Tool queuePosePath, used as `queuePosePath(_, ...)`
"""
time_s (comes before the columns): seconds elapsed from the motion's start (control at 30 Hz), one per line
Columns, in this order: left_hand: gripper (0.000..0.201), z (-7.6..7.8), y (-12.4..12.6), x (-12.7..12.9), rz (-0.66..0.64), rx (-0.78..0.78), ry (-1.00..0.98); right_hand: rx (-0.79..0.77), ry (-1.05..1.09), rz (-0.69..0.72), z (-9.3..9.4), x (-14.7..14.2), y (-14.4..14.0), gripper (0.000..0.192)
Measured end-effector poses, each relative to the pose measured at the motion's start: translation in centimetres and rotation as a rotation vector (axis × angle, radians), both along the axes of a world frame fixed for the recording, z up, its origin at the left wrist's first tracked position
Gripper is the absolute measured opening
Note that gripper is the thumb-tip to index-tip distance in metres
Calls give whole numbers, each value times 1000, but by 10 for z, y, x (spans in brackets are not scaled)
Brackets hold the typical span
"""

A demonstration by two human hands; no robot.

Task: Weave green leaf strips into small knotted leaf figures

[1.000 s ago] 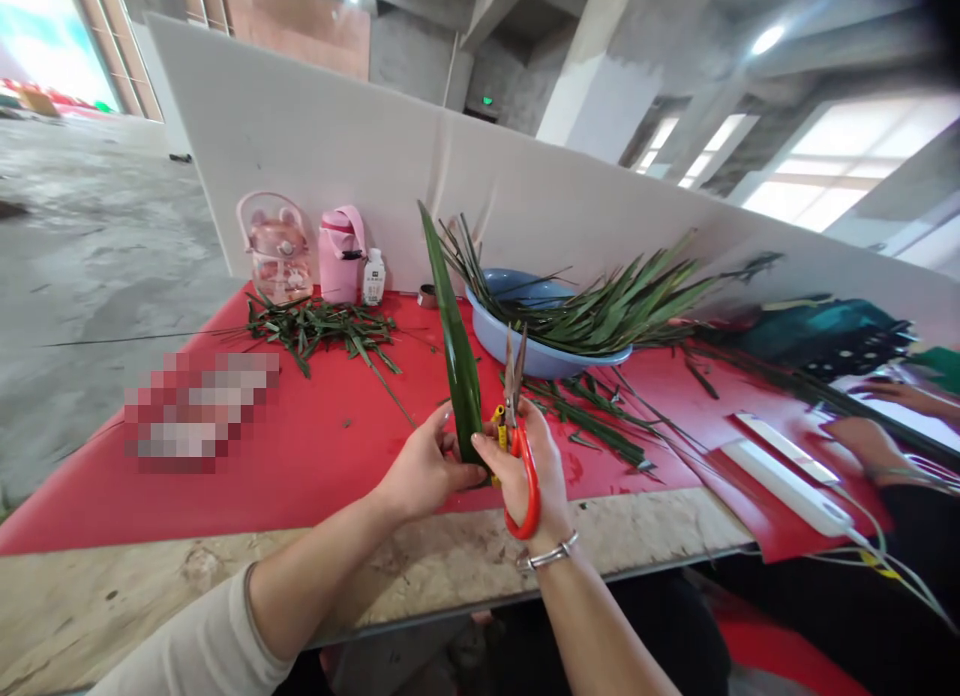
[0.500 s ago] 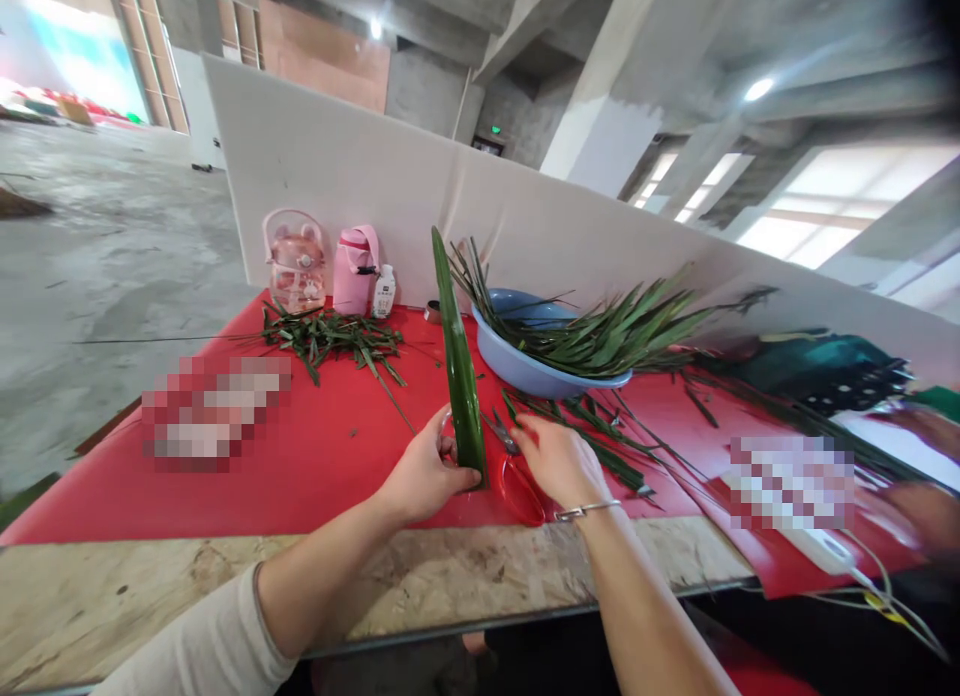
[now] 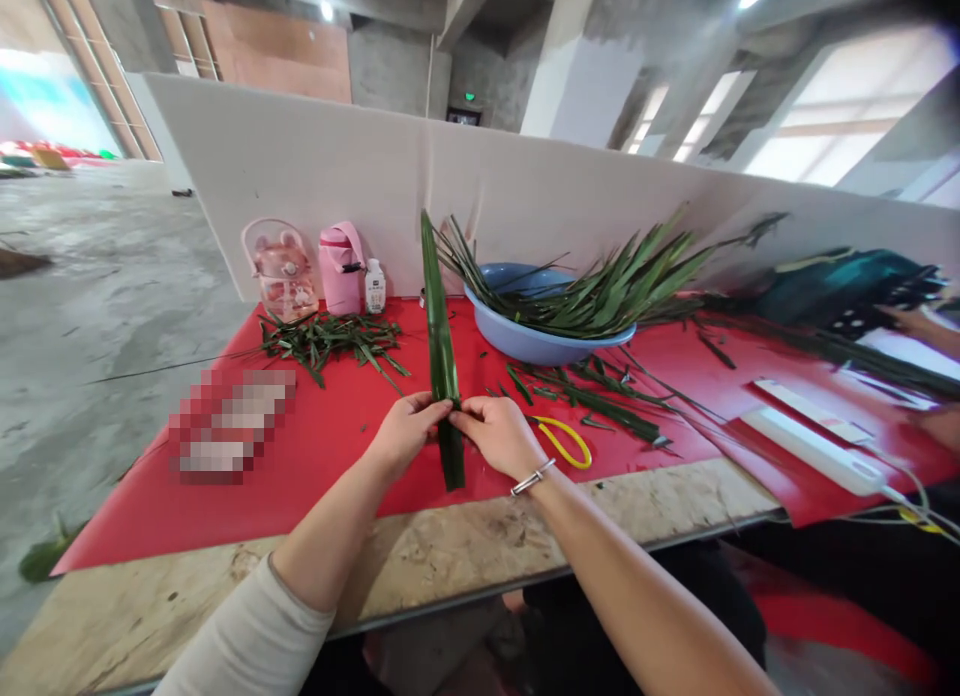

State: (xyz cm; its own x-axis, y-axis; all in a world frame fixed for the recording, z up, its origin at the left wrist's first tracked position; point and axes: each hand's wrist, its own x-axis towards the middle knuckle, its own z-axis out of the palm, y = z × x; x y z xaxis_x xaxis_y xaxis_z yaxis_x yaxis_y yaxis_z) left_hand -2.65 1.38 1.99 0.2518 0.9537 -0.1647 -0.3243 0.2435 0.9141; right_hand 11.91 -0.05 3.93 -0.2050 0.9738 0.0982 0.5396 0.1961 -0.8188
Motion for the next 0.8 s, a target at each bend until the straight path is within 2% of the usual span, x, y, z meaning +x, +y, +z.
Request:
queuePosePath(0.13, 35, -5, 4, -1, 31, -12, 92, 133, -117, 9, 3, 10, 4, 33)
queuePosePath(0.3, 32, -6, 5, -4, 48, -28, 114, 332, -264, -170, 15, 40, 16, 30)
queuePosePath(0.57, 27, -7, 5, -3, 70, -59, 206, 388, -339, -497, 25, 113, 29, 30)
queuePosePath(0.8, 25, -6, 5, -4, 86, -49, 235, 387, -382, -763, 41, 172, 25, 27)
